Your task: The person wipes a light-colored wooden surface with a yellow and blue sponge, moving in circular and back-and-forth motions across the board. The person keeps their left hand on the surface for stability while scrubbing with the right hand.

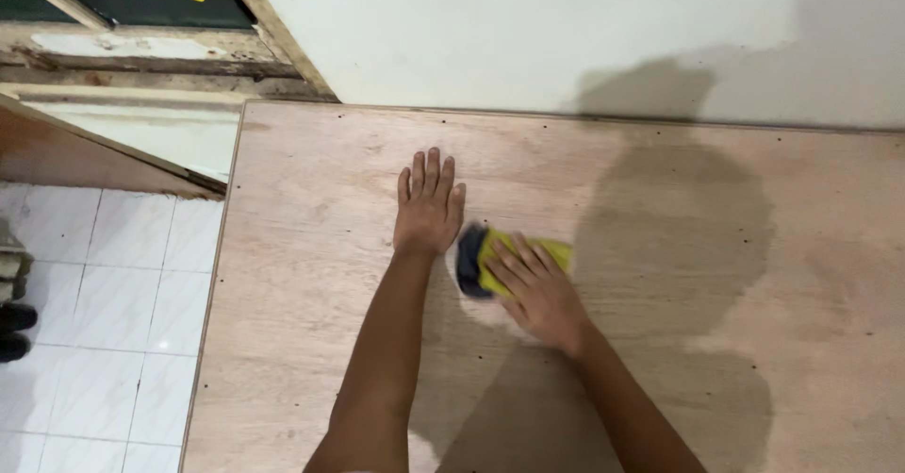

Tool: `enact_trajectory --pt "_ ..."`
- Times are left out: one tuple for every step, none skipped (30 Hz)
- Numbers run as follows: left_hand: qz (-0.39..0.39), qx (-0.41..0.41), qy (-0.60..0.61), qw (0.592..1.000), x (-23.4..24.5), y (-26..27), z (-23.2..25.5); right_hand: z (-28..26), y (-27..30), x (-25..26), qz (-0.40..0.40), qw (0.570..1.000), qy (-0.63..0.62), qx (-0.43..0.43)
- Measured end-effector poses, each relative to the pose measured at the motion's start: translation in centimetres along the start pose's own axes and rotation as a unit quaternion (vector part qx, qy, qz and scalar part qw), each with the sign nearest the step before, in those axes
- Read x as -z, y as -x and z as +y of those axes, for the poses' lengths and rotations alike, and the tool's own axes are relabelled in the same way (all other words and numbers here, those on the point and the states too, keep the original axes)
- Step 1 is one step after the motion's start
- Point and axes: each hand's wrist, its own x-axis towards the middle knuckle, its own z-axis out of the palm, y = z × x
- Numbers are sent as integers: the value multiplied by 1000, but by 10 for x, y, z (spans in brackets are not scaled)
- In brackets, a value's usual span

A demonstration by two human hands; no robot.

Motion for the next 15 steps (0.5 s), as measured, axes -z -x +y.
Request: enact_trajectory --pt "-14 7 6 1000 2 -2 0 3 14 2 3 1000 -5 13" --pt "-29 15 13 999 3 -1 1 10 29 5 -26 999 -14 -27" --pt "-23 11 4 1000 4 0 1 17 46 8 -55 996 -23 -67" --pt "-19 6 -6 1000 6 1 1 28 59 12 -72 990 -16 -123" --pt "-14 1 -15 1000 7 3 2 40 67 15 -88 980 -9 -180" --pt "-22 4 -13 1000 8 3 4 56 73 19 -34 981 -15 -191" --pt "-29 8 -11 999 10 4 5 72 76 22 20 979 -21 -203" --pt "-35 13 -10 999 13 3 6 87 75 23 75 974 -26 -211" --pt "-43 15 -10 999 16 1 7 103 68 22 94 966 -28 -238" --pt "-52 18 -12 998 18 1 8 119 59 22 111 958 -31 -263" --pt "-61 22 -13 998 19 1 8 137 45 20 128 955 -16 -265" --pt "-66 24 -12 997 19 1 9 151 29 17 144 953 -2 -268" --pt "-70 26 -12 997 19 1 9 163 13 14 149 950 10 -275" --pt "-75 28 -12 997 19 1 9 173 -3 11 154 946 21 -283" --pt "-74 28 -18 997 19 2 9 180 -24 9 150 946 33 -286"
